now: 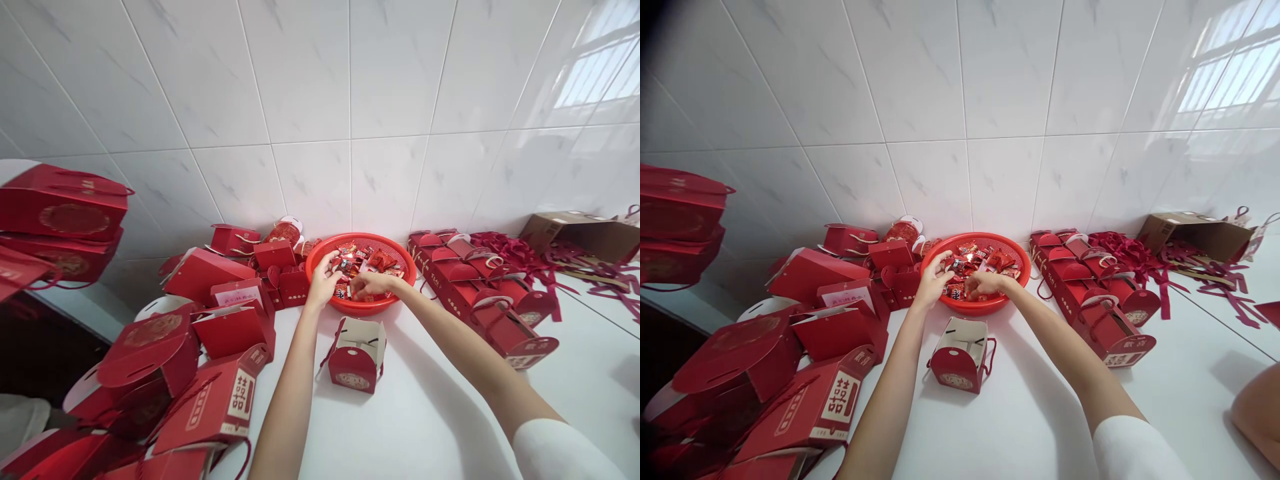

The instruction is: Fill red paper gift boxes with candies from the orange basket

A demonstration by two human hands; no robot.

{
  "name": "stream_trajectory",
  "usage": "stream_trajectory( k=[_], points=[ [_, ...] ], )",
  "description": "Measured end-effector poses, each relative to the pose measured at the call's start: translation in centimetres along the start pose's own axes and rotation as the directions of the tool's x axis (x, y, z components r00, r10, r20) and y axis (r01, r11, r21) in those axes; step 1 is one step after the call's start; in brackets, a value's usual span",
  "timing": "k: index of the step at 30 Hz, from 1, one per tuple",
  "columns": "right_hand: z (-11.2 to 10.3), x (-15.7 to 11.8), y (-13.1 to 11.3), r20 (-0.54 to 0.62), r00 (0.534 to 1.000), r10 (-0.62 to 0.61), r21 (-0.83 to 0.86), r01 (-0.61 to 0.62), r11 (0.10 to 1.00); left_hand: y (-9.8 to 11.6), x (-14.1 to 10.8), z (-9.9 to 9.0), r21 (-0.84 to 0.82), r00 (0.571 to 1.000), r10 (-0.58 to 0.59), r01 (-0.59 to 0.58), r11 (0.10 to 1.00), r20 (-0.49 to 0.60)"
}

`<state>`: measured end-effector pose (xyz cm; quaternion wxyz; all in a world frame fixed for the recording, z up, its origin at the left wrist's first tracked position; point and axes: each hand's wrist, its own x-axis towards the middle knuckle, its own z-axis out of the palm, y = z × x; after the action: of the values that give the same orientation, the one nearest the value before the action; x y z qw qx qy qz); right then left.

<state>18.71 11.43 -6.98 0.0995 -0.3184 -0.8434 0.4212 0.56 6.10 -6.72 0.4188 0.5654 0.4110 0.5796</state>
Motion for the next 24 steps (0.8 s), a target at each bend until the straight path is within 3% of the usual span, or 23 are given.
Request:
stream_trajectory(
  k=[6, 13, 20, 22, 24],
  points=[
    [-0.7, -0.7, 0.0, -0.379, 0.925, -0.034, 0.195, 0.116, 0.974, -0.1, 0.2, -0.2, 0.009, 0.999, 0.039, -0.039, 0.999, -0.023],
    [-0.7, -0.8, -0.7, -0.524, 0.852, 0.001, 0.3, 0.183, 0.936, 0.2, 0.1, -0.2, 0.036, 0.999, 0.03, -0.029, 0.999, -0.017],
    [-0.1, -1.4, -2.1, -0.673, 0.736, 0.071, 0.379, 0.261, 0.888, 0.8, 0.0, 0.3, 0.048, 0.999, 0.015, -0.013, 0.999, -0.04],
    [0.5, -1.6, -2.6, -0.727, 0.681, 0.089, 0.379, 0.289, 0.879, 1.2, -0.2, 0.6, 0.015, 0.999, -0.013, 0.013, 1.0, -0.039],
    [1.2, -1.7, -3.4, -0.814, 0.574, 0.083, 0.324, 0.332, 0.886, 1.9, -0.5, 1.0, -0.017, 0.999, -0.041, 0.041, 0.999, -0.002]
  ],
)
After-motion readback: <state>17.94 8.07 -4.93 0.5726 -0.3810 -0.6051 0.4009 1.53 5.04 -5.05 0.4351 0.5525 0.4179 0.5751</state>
